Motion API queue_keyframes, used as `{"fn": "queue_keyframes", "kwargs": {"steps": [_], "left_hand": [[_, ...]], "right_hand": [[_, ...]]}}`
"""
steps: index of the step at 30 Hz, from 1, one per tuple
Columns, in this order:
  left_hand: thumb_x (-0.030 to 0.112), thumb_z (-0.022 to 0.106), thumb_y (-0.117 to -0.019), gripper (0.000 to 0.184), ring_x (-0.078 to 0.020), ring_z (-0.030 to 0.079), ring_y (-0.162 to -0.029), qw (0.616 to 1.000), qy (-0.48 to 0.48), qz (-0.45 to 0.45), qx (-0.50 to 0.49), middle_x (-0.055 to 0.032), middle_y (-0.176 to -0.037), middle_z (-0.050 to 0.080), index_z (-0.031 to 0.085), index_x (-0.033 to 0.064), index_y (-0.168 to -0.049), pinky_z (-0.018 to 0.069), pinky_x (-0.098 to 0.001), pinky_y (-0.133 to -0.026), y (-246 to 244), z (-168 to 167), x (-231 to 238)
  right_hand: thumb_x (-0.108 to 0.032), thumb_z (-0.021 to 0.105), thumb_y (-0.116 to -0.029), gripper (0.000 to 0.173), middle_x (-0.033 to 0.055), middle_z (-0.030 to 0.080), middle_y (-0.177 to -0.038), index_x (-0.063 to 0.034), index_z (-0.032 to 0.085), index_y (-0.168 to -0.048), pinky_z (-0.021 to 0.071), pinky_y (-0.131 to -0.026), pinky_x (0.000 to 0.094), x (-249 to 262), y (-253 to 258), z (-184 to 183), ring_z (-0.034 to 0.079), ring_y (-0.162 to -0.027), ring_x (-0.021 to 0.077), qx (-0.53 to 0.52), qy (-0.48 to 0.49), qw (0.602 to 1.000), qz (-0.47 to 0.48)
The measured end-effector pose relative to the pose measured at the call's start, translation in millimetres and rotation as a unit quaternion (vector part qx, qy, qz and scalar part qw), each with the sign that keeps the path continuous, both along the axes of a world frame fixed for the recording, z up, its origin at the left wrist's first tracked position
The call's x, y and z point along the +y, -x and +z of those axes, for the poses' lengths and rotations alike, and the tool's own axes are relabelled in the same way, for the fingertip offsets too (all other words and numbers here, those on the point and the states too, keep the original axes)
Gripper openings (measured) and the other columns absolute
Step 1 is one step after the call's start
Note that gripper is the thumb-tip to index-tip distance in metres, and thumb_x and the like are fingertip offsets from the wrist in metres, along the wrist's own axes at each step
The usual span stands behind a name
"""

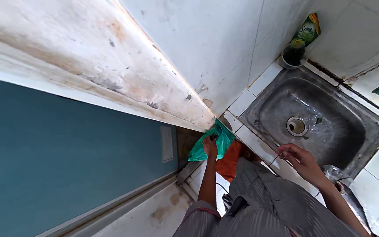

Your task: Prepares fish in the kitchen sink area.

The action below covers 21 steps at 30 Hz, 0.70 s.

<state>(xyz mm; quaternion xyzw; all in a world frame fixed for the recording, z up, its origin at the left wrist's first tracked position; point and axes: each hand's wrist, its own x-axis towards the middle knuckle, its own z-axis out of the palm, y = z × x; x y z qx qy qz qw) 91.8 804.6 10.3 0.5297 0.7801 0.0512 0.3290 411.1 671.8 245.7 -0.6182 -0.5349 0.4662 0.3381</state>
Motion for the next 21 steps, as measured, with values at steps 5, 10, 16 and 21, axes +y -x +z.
{"fn": "queue_keyframes", "kwargs": {"steps": [5,10,16,21], "left_hand": [[0.022,0.064,-0.0998,0.067,-0.0489,0.04,-0.142,0.999,0.008,-0.022,-0.026,-0.0356,-0.151,0.039,0.036,-0.009,-0.152,0.0351,-0.0557,-0.117,6.6,-10.7,-12.9],[0.011,0.056,-0.1004,0.044,-0.0528,0.055,-0.122,0.973,-0.223,0.031,-0.05,-0.0402,-0.135,0.051,0.052,-0.0151,-0.135,0.0468,-0.0564,-0.103,-0.6,27.5,-37.0],[0.008,0.056,-0.0989,0.034,-0.0325,0.056,-0.096,0.893,-0.426,-0.066,-0.132,-0.0354,-0.11,0.055,0.05,-0.0203,-0.117,0.0486,-0.0362,-0.085,-60.1,100.5,-42.8],[0.009,0.056,-0.0977,0.031,-0.0245,0.055,-0.092,0.801,-0.462,-0.279,-0.259,-0.0299,-0.101,0.055,0.052,-0.0198,-0.107,0.0461,-0.0294,-0.083,-152.9,146.1,-16.3]], "right_hand": [[-0.009,0.046,-0.1024,0.03,0.0099,0.073,-0.107,0.0063,0.065,-0.119,0.0571,-0.084,0.0219,-12.8,-8.2,4.9,0.069,-0.091,0.0057,-0.017,-0.015,0.999,-0.025],[-0.01,0.048,-0.1038,0.029,0.0151,0.073,-0.108,0.0071,0.065,-0.12,0.0574,-0.087,0.0249,-35.1,-33.1,28.4,0.071,-0.094,0.0112,-0.076,-0.042,0.993,-0.075],[-0.007,0.05,-0.1017,0.029,0.0212,0.072,-0.112,0.0066,0.064,-0.122,0.0593,-0.086,0.0449,-107.6,-96.9,48.7,0.073,-0.095,0.0283,-0.235,-0.019,0.933,-0.272],[-0.003,0.053,-0.1031,0.027,0.0268,0.07,-0.11,0.0072,0.063,-0.126,0.0548,-0.086,0.0612,-169.4,-117.6,37.3,0.07,-0.098,0.0432,-0.318,0.105,0.86,-0.386]]}}
